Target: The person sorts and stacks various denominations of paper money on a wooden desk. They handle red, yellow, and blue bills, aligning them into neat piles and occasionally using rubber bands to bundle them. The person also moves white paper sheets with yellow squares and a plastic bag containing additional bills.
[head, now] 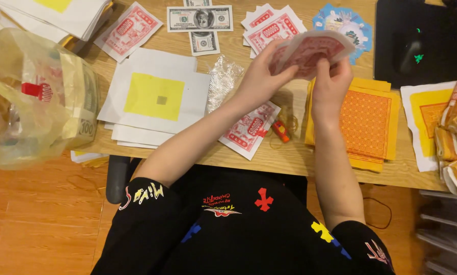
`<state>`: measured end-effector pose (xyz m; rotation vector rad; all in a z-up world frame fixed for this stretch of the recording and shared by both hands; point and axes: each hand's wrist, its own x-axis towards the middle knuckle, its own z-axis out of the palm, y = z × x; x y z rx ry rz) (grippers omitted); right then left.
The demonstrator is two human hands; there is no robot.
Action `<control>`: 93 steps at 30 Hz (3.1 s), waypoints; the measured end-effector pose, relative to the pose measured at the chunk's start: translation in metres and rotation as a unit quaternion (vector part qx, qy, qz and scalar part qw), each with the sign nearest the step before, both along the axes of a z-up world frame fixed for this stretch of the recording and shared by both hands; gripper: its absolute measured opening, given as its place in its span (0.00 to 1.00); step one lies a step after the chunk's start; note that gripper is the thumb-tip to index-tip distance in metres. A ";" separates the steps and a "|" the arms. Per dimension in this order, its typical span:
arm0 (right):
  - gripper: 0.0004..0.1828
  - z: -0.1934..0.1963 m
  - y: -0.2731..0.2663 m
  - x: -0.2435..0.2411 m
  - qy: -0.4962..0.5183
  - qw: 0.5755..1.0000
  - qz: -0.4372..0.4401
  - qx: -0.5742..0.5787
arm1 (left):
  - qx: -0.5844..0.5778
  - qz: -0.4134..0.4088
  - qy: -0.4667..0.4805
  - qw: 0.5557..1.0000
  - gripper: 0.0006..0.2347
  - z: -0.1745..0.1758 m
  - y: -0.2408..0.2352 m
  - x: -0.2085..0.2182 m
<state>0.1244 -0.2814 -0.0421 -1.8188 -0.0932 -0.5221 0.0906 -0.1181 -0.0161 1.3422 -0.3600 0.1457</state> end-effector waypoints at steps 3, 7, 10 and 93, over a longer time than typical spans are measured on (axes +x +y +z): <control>0.07 0.007 0.009 -0.008 -0.044 0.997 0.035 0.049 | -0.013 0.045 0.072 0.996 0.16 -0.013 0.000 0.014; 0.21 0.018 0.021 -0.018 -0.029 0.992 0.115 0.052 | -0.034 0.034 0.056 0.997 0.14 -0.024 0.000 0.021; 0.23 0.012 0.025 -0.017 -0.019 0.988 0.125 0.084 | -0.039 0.027 0.043 0.998 0.19 -0.016 0.001 0.014; 0.12 0.035 0.051 -0.064 0.173 0.935 0.302 0.070 | -0.005 0.242 0.131 0.961 0.07 -0.024 0.078 -0.080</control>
